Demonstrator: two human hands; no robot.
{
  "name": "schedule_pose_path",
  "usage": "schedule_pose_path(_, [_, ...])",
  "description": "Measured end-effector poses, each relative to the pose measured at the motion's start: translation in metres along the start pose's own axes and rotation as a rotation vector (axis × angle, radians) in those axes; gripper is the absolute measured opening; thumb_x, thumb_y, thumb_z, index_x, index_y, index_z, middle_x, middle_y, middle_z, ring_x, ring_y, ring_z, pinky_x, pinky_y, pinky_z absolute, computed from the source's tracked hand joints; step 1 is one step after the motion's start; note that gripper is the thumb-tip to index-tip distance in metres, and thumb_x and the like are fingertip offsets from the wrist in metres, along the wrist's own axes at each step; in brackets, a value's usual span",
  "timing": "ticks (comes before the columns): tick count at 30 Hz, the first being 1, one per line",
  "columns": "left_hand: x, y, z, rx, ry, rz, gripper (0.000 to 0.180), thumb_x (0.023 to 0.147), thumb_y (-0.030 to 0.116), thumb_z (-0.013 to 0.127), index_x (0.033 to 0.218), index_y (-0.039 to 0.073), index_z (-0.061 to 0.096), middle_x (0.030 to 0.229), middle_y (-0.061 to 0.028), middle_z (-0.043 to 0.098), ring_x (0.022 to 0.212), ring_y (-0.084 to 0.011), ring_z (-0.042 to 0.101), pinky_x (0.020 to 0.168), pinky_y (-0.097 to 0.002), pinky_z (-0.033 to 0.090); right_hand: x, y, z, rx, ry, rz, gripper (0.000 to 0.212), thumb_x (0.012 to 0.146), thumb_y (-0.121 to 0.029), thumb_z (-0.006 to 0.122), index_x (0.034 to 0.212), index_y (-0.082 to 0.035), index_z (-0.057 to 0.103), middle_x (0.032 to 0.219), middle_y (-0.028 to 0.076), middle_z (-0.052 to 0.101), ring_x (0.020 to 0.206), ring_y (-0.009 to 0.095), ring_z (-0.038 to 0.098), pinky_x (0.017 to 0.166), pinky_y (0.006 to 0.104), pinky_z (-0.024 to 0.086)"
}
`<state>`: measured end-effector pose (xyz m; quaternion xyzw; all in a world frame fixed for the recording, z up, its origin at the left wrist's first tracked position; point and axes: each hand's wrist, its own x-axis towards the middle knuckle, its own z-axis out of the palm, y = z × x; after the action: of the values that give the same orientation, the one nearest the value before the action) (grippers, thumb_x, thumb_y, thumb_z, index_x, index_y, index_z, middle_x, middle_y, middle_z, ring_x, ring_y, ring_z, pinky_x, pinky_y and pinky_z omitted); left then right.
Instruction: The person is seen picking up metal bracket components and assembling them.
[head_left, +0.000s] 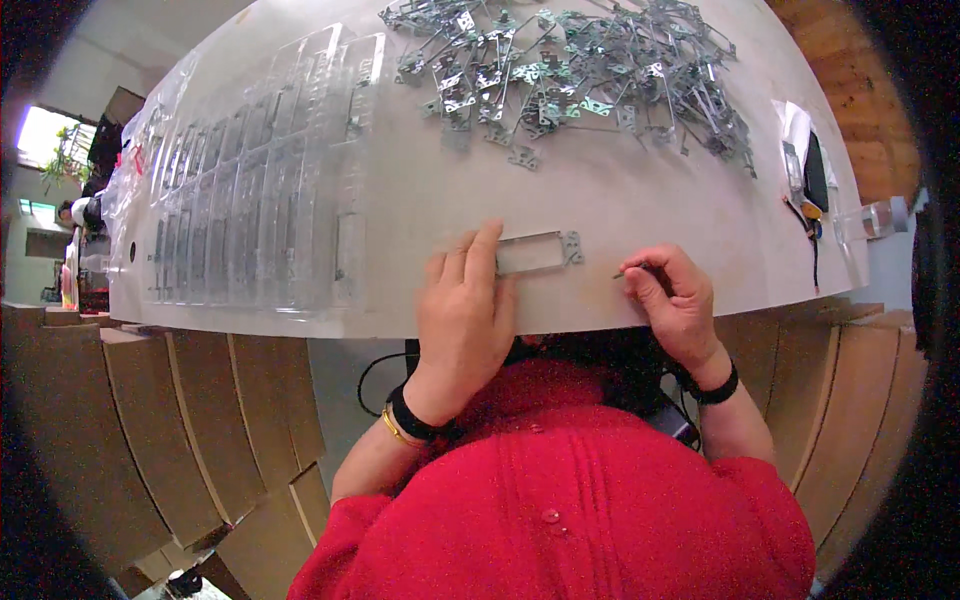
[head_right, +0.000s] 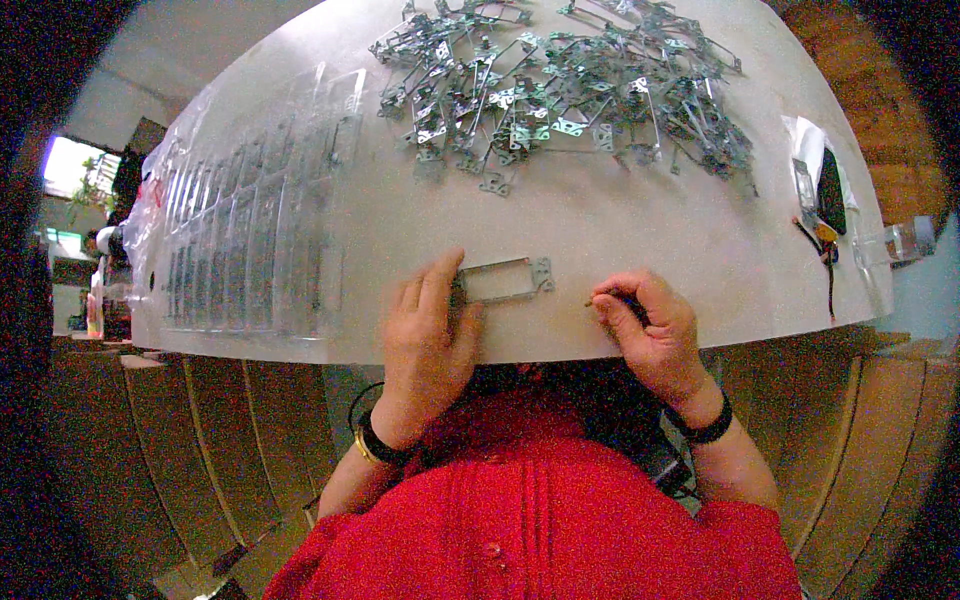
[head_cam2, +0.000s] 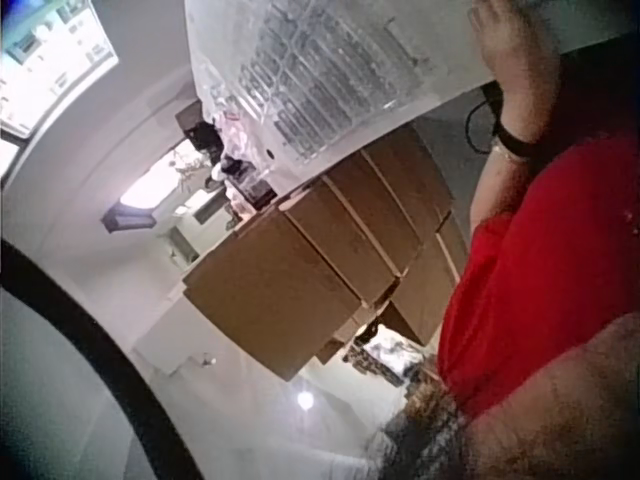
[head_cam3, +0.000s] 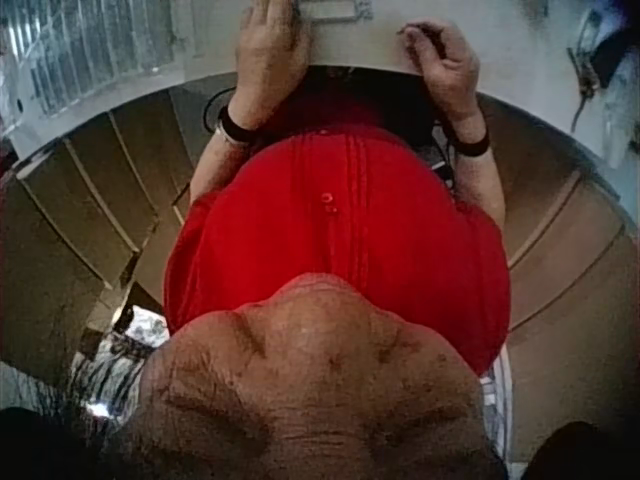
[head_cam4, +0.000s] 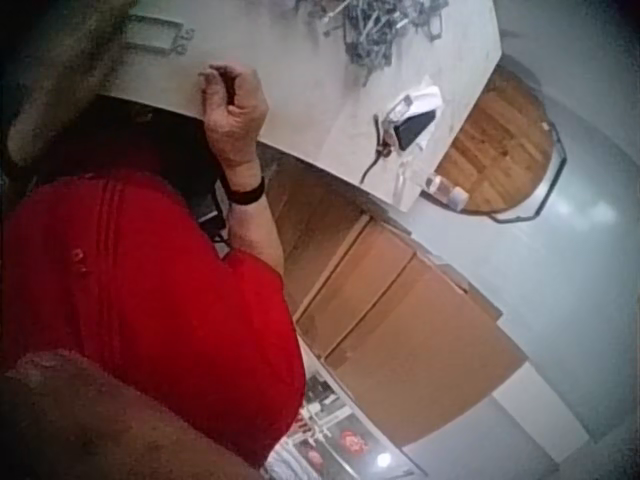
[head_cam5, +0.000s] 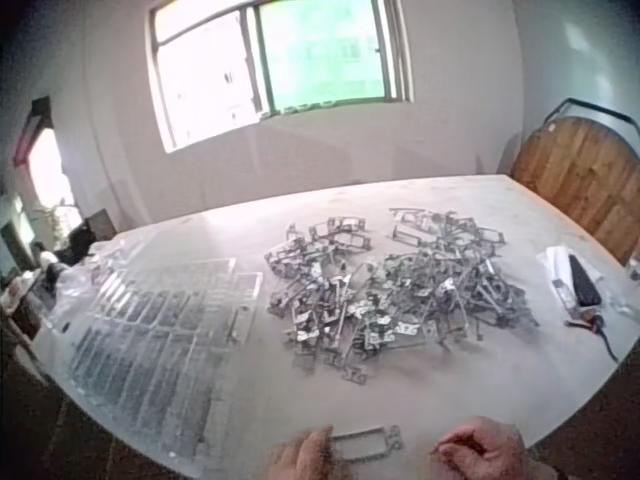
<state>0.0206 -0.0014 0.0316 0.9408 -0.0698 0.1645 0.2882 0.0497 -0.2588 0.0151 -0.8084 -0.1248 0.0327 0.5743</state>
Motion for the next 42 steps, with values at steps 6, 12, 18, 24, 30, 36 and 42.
schedule_pose_path(6, [-0.003, -0.005, 0.000, -0.045, -0.077, 0.005, 0.051, 0.086, 0.003, 0.068, 0.135, 0.003, 0.056, 0.120, -0.0217, 0.064, 0.105, -0.0421, 0.059, 0.093, -0.0480, 0.049, 0.001, 0.000, -0.002, -0.005, -0.007, 0.006, 0.007, 0.099, -0.008, 0.067, 0.105, -0.007, 0.066, 0.084, 0.001, 0.067, 0.074, 0.009, 0.062, 0.067, 0.0253, 0.050])
schedule_pose_path(12, [-0.011, -0.007, 0.000, 0.000, -0.074, 0.058, 0.048, 0.086, 0.003, 0.068, 0.133, 0.003, 0.058, 0.121, -0.0231, 0.064, 0.105, -0.0422, 0.060, 0.092, -0.0488, 0.049, 0.001, 0.000, 0.000, 0.007, 0.008, -0.018, 0.007, 0.099, -0.007, 0.067, 0.105, -0.006, 0.066, 0.084, 0.001, 0.067, 0.076, 0.009, 0.063, 0.068, 0.0248, 0.051])
schedule_pose_path(18, [-0.018, 0.001, -0.009, -0.027, -0.105, 0.053, 0.055, 0.086, 0.014, 0.074, 0.137, 0.006, 0.057, 0.130, -0.0232, 0.060, 0.110, -0.0427, 0.058, 0.094, -0.0488, 0.049, 0.001, -0.001, 0.000, 0.016, -0.005, -0.028, 0.007, 0.099, -0.007, 0.066, 0.106, -0.006, 0.066, 0.087, 0.001, 0.067, 0.077, 0.008, 0.063, 0.069, 0.0241, 0.051])
schedule_pose_path(24, [-0.029, 0.006, -0.016, 0.081, -0.192, 0.082, 0.065, 0.081, 0.025, 0.081, 0.139, 0.008, 0.056, 0.140, -0.0215, 0.055, 0.121, -0.0438, 0.052, 0.103, -0.0521, 0.043, 0.000, -0.001, 0.000, 0.013, -0.002, -0.026, 0.008, 0.099, -0.007, 0.066, 0.107, -0.005, 0.065, 0.087, 0.001, 0.067, 0.077, 0.008, 0.063, 0.069, 0.0241, 0.051])
schedule_pose_path(30, [-0.038, 0.002, -0.014, 0.112, -0.201, 0.123, 0.057, 0.079, 0.019, 0.080, 0.132, 0.009, 0.060, 0.136, -0.0202, 0.057, 0.121, -0.0426, 0.053, 0.102, -0.0512, 0.044, 0.000, -0.001, 0.002, 0.027, 0.020, 0.005, 0.006, 0.099, -0.007, 0.066, 0.105, -0.005, 0.066, 0.084, 0.001, 0.067, 0.075, 0.008, 0.063, 0.068, 0.0243, 0.051])
schedule_pose_path(36, [-0.043, -0.001, -0.011, 0.064, -0.133, 0.174, 0.038, 0.080, 0.014, 0.077, 0.116, 0.009, 0.065, 0.116, -0.0164, 0.061, 0.110, -0.0402, 0.057, 0.096, -0.0502, 0.046, 0.000, 0.002, 0.001, 0.004, 0.013, -0.020, 0.005, 0.100, -0.008, 0.066, 0.104, -0.005, 0.066, 0.083, 0.000, 0.066, 0.074, 0.008, 0.061, 0.066, 0.0242, 0.050])
schedule_pose_path(42, [-0.046, -0.003, -0.010, 0.031, -0.142, 0.184, 0.027, 0.083, 0.012, 0.073, 0.109, 0.009, 0.066, 0.111, -0.0171, 0.062, 0.106, -0.0397, 0.058, 0.092, -0.0478, 0.048, 0.000, 0.000, 0.002, 0.008, 0.019, -0.028, 0.006, 0.100, -0.008, 0.066, 0.105, -0.006, 0.066, 0.082, 0.001, 0.066, 0.073, 0.008, 0.062, 0.067, 0.0243, 0.050])
